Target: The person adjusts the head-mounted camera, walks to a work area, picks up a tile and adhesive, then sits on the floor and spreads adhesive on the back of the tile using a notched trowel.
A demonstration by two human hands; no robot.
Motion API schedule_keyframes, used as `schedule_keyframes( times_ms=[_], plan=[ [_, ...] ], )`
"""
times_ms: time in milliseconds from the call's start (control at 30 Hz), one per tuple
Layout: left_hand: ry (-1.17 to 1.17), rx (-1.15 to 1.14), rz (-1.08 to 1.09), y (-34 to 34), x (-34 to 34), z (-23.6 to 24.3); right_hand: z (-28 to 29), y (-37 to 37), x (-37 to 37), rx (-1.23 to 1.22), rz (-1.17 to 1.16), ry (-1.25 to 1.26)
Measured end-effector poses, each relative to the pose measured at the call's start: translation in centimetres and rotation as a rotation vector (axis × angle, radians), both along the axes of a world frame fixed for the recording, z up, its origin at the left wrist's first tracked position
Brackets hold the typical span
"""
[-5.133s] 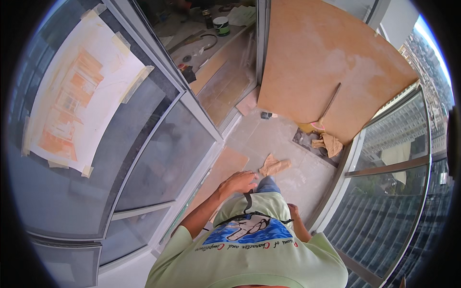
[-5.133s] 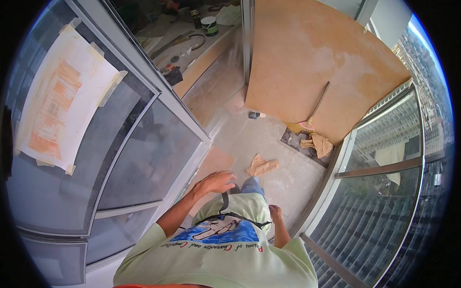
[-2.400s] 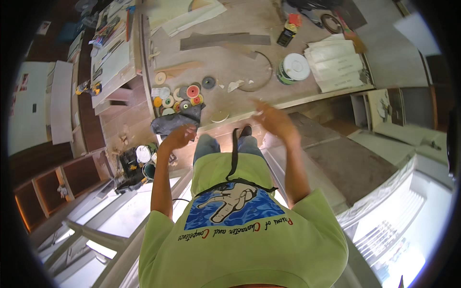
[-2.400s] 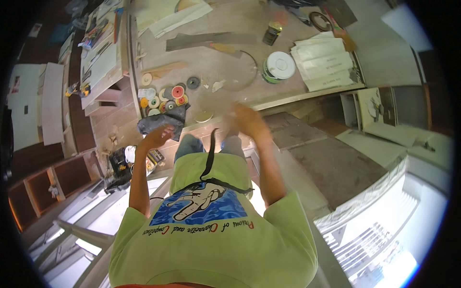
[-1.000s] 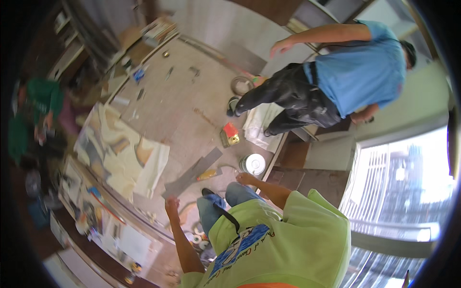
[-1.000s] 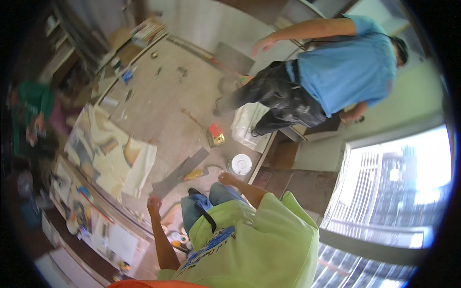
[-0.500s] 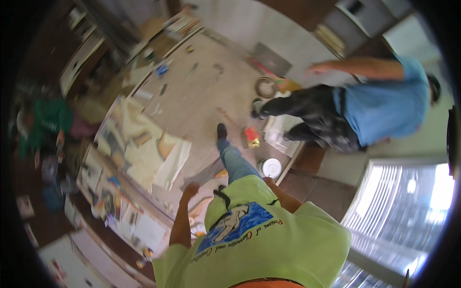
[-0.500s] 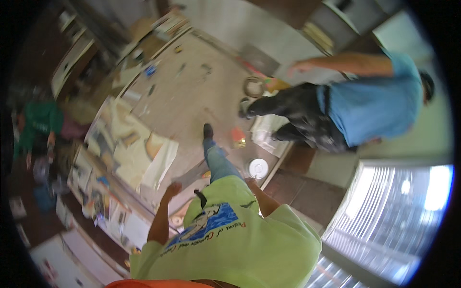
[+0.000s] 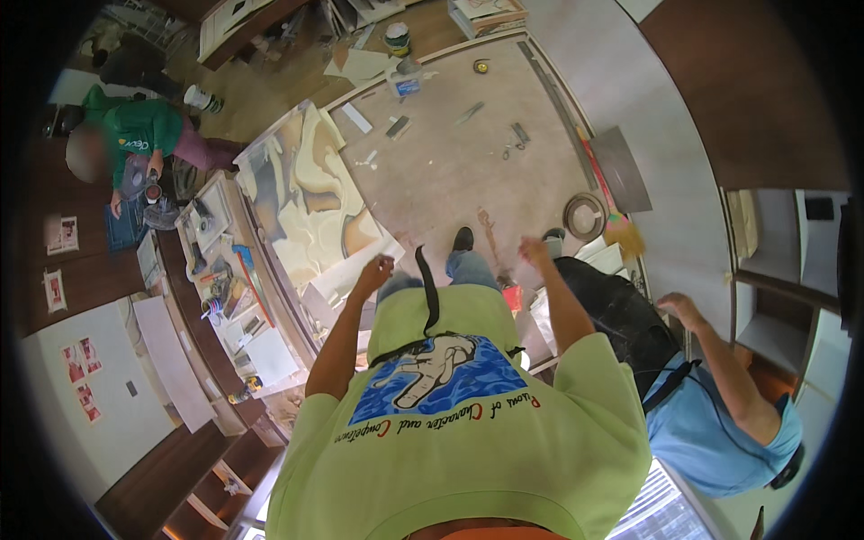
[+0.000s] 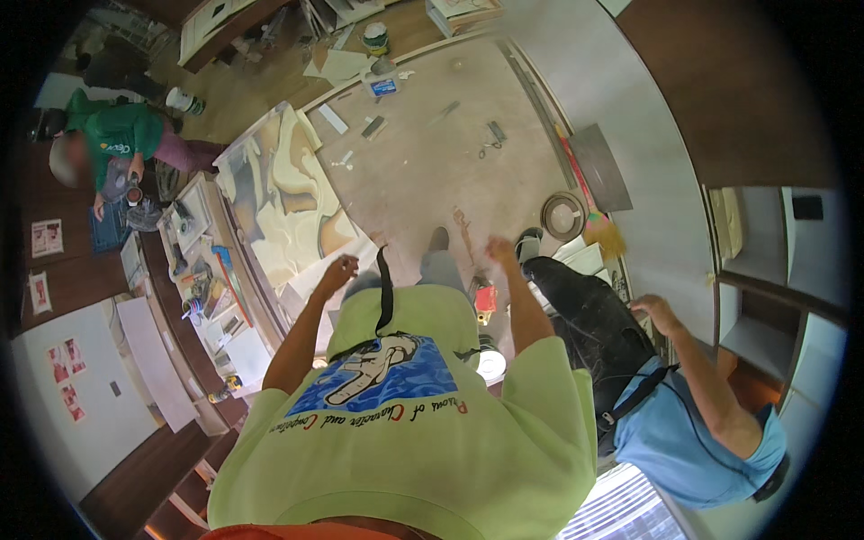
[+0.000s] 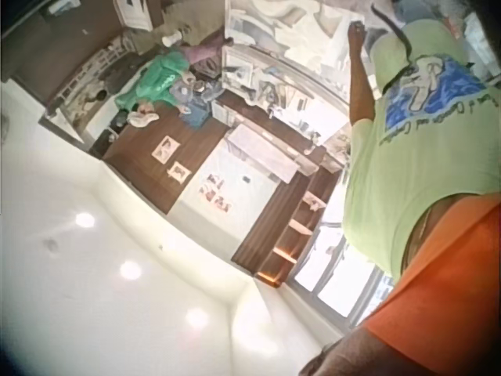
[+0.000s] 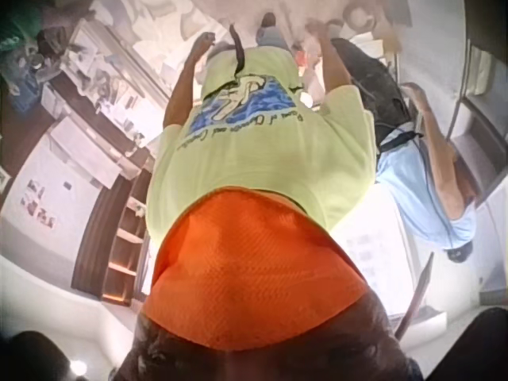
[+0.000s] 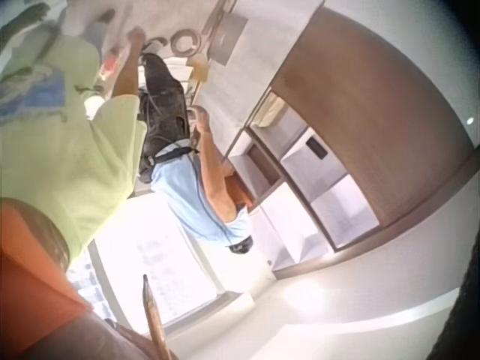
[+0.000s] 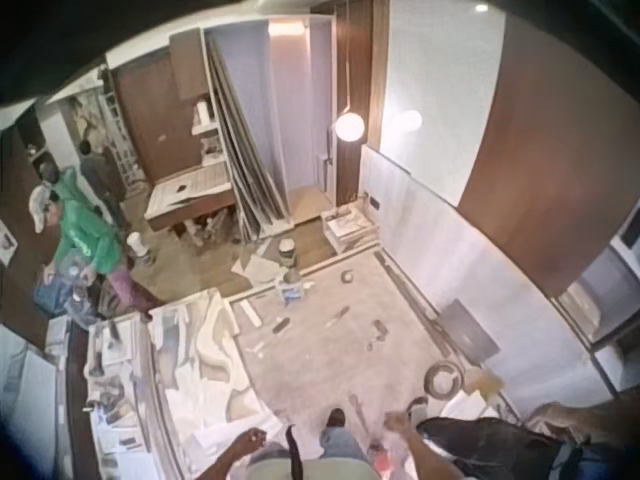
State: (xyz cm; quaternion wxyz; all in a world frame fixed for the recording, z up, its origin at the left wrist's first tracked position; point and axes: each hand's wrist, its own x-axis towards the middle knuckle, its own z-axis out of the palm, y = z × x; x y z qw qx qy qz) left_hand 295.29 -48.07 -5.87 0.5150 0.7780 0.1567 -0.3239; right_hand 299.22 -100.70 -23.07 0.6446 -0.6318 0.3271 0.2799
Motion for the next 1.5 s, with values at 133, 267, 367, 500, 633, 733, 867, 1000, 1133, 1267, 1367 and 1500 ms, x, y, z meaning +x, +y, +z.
schedule_keyframes(
  times_ms=[133, 267, 367, 500, 633, 733, 867, 1000, 1133, 1267, 1367, 1500],
  plan=[
    [-0.022, -0.086, 0.036, -1.1, 7.3, 1.2, 8.5, -1.0, 14.8, -0.769, 0.456, -0.482],
    [0.042, 0.004, -0.020, -0.9, 13.8, 0.0, 11.3, 3.1, 21.2, -0.128, -0.085, -0.418],
    [-0.012, 0.008, -0.025, -0.8, 17.7, -2.0, 9.9, 6.6, 23.1, -0.103, 0.033, -0.237],
    [-0.052, 0.035, -0.075, 0.0, 23.2, -4.8, 6.6, 9.9, 22.7, -0.059, 0.161, 0.093],
    [-0.037, 0.074, 0.029, 2.0, 31.5, -8.0, 5.3, 11.6, 25.6, -0.061, 0.161, 0.205],
    [0.052, 0.164, 0.052, 4.6, 37.7, -10.2, 5.6, 13.1, 29.9, -0.158, 0.143, 0.232],
    [0.020, -0.082, 0.222, 7.9, 44.9, -10.7, 4.6, 16.4, 40.0, -0.290, 0.387, 0.052],
    [-0.040, -0.080, 0.331, 10.2, 50.3, -9.4, 1.9, 21.8, 53.1, -0.224, 0.385, -0.069],
    [-0.077, -0.137, 0.509, 11.3, 51.5, -9.4, -2.7, 29.8, 66.3, -0.035, 0.263, -0.061],
    [0.125, -0.069, 0.696, 10.1, 47.8, -11.7, -13.8, 36.9, 74.0, -0.009, 0.272, -0.012],
    [0.267, -0.089, 0.881, 7.0, 43.6, -13.5, -24.5, 40.0, 76.0, -0.078, 0.544, -0.137],
    [0.474, -0.123, 1.140, 0.9, 40.6, -14.6, -31.2, 42.5, 77.5, 0.182, 0.268, 0.134]
  ],
)
